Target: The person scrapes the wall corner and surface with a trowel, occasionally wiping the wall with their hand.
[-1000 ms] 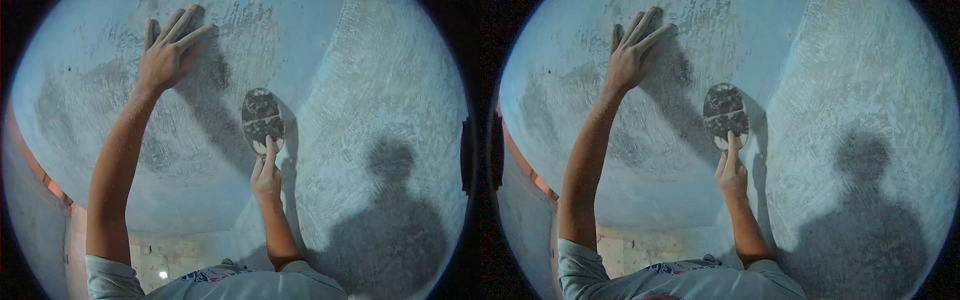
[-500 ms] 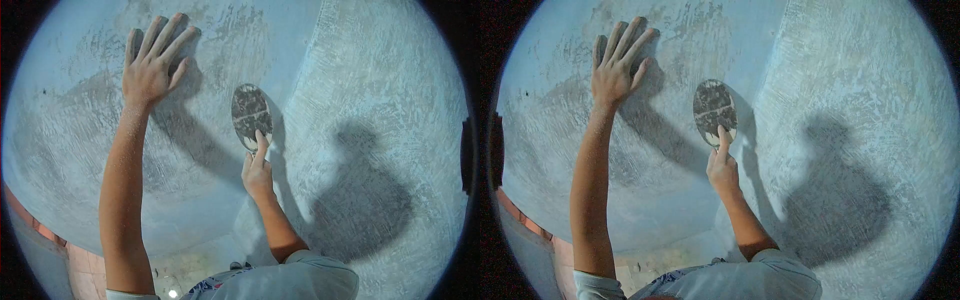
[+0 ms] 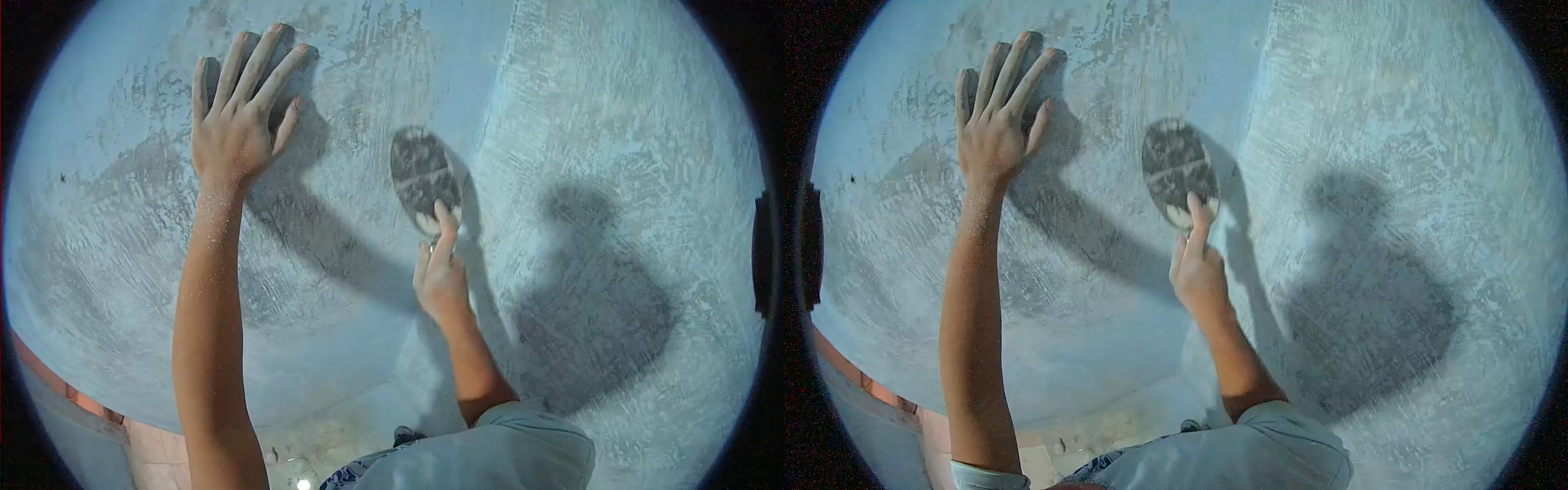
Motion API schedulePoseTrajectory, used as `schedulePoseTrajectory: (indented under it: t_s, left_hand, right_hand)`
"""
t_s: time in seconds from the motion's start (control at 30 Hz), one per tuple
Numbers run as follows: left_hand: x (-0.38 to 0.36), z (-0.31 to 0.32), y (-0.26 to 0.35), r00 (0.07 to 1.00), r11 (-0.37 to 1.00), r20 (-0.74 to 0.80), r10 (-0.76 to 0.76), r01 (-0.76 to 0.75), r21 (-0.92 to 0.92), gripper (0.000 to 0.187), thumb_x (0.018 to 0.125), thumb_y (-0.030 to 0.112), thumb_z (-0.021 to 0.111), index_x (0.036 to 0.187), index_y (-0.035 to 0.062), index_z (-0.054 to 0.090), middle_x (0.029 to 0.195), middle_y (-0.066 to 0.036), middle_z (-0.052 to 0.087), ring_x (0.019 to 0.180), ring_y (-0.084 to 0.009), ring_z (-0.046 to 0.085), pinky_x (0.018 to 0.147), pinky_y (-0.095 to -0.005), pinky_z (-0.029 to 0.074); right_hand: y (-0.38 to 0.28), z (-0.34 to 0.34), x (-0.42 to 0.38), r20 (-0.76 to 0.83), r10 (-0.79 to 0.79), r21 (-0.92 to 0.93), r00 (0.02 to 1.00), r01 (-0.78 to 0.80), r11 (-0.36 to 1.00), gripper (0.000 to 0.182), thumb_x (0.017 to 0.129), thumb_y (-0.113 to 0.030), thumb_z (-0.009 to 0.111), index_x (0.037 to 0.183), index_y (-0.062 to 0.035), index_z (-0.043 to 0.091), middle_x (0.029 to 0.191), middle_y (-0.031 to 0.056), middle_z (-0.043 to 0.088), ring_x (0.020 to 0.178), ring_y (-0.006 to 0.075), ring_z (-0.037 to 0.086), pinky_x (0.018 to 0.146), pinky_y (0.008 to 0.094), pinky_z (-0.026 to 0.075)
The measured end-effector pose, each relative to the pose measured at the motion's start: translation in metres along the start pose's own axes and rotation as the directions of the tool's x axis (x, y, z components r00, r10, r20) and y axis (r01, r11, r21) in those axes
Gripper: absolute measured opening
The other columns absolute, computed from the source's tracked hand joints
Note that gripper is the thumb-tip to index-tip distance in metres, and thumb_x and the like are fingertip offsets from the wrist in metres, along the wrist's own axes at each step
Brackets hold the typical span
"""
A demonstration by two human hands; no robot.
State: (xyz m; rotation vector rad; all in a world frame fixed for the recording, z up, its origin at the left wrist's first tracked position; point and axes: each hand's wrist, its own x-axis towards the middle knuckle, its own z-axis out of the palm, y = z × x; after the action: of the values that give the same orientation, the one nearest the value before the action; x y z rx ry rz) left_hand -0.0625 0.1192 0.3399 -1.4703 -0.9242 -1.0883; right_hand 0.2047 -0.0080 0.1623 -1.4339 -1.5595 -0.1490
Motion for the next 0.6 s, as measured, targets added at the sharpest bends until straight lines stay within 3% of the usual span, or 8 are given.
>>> schedulePoseTrajectory:
  t_s: [0.13, 0.17, 0.27, 0.37, 0.43, 0.5, 0.6]
  left_hand:
    - [-0.002, 0.002, -0.001, 1.0, 1.0, 0.0, 0.021, -0.021, -0.013, 0.057, 0.106, 0.057, 0.053, 0.162, 0.0528, 0.041, 0.174, 0.014, 0.036, 0.16, -0.0171, 0.034, 0.136, -0.0526, 0.017]
    - [-0.002, 0.002, -0.002, 1.0, 1.0, -0.001, 0.023, -0.023, -0.003, 0.057, 0.106, 0.057, 0.052, 0.162, 0.0528, 0.041, 0.174, 0.014, 0.036, 0.16, -0.0171, 0.033, 0.136, -0.0524, 0.017]
    - [-0.001, 0.003, -0.003, 1.0, 1.0, 0.011, 0.023, -0.023, 0.016, 0.056, 0.107, 0.058, 0.051, 0.162, 0.0532, 0.041, 0.174, 0.014, 0.036, 0.161, -0.0168, 0.033, 0.136, -0.0518, 0.016]
    - [0.0, 0.006, -0.004, 1.0, 1.0, -0.014, 0.024, -0.024, 0.002, 0.057, 0.106, 0.058, 0.052, 0.162, 0.0534, 0.041, 0.174, 0.015, 0.036, 0.161, -0.017, 0.033, 0.136, -0.0515, 0.017]
    - [-0.002, 0.005, -0.003, 1.0, 1.0, 0.008, 0.021, -0.021, 0.014, 0.057, 0.106, 0.058, 0.053, 0.162, 0.0534, 0.041, 0.174, 0.015, 0.036, 0.161, -0.0172, 0.033, 0.135, -0.0513, 0.018]
    - [-0.001, 0.001, -0.002, 1.0, 1.0, 0.016, 0.027, -0.027, 0.009, 0.057, 0.106, 0.058, 0.054, 0.162, 0.0533, 0.042, 0.174, 0.015, 0.036, 0.161, -0.0172, 0.033, 0.135, -0.0512, 0.018]
    - [0.0, 0.002, -0.001, 1.0, 1.0, 0.011, 0.025, -0.025, 0.018, 0.056, 0.106, 0.058, 0.054, 0.161, 0.0531, 0.043, 0.173, 0.014, 0.037, 0.16, -0.0173, 0.034, 0.135, -0.0515, 0.019]
  right_hand:
    - [-0.022, -0.036, 0.052, -0.093, -0.065, -0.025, 0.994, 0.063, 0.998, 0.07, 0.109, -0.009, 0.053, 0.169, -0.0149, 0.016, 0.068, 0.0222, 0.068, 0.066, 0.0485, 0.072, 0.058, 0.0531, 0.054]
    - [-0.023, -0.036, 0.057, -0.137, -0.118, -0.051, 0.984, 0.112, 0.992, 0.069, 0.109, -0.008, 0.053, 0.168, -0.0141, 0.018, 0.067, 0.0215, 0.068, 0.064, 0.0472, 0.072, 0.056, 0.0518, 0.054]
    - [-0.016, -0.028, 0.032, -0.028, -0.032, -0.006, 0.999, 0.032, 0.999, 0.067, 0.109, -0.008, 0.053, 0.168, -0.0125, 0.02, 0.068, 0.0232, 0.069, 0.065, 0.0462, 0.073, 0.056, 0.0507, 0.056]
    - [-0.002, -0.007, -0.001, -0.049, -0.079, -0.016, 0.996, 0.078, 0.997, 0.069, 0.109, -0.008, 0.053, 0.168, -0.0116, 0.019, 0.066, 0.0214, 0.068, 0.061, 0.0451, 0.071, 0.054, 0.0504, 0.053]
    - [0.003, -0.001, 0.0, -0.07, -0.096, -0.015, 0.993, 0.095, 0.995, 0.07, 0.109, -0.008, 0.053, 0.169, -0.0116, 0.017, 0.062, 0.0194, 0.066, 0.057, 0.0441, 0.069, 0.051, 0.0509, 0.05]
    - [-0.018, -0.027, 0.031, 0.009, 0.006, 0.031, 1.0, -0.007, 1.0, 0.071, 0.109, -0.009, 0.053, 0.169, -0.0126, 0.016, 0.062, 0.0193, 0.065, 0.057, 0.0444, 0.068, 0.051, 0.0519, 0.049]
    - [-0.018, -0.032, 0.051, -0.056, -0.083, 0.0, 0.995, 0.083, 0.997, 0.071, 0.109, -0.01, 0.052, 0.17, -0.0152, 0.015, 0.064, 0.0203, 0.065, 0.059, 0.0438, 0.069, 0.053, 0.0525, 0.049]
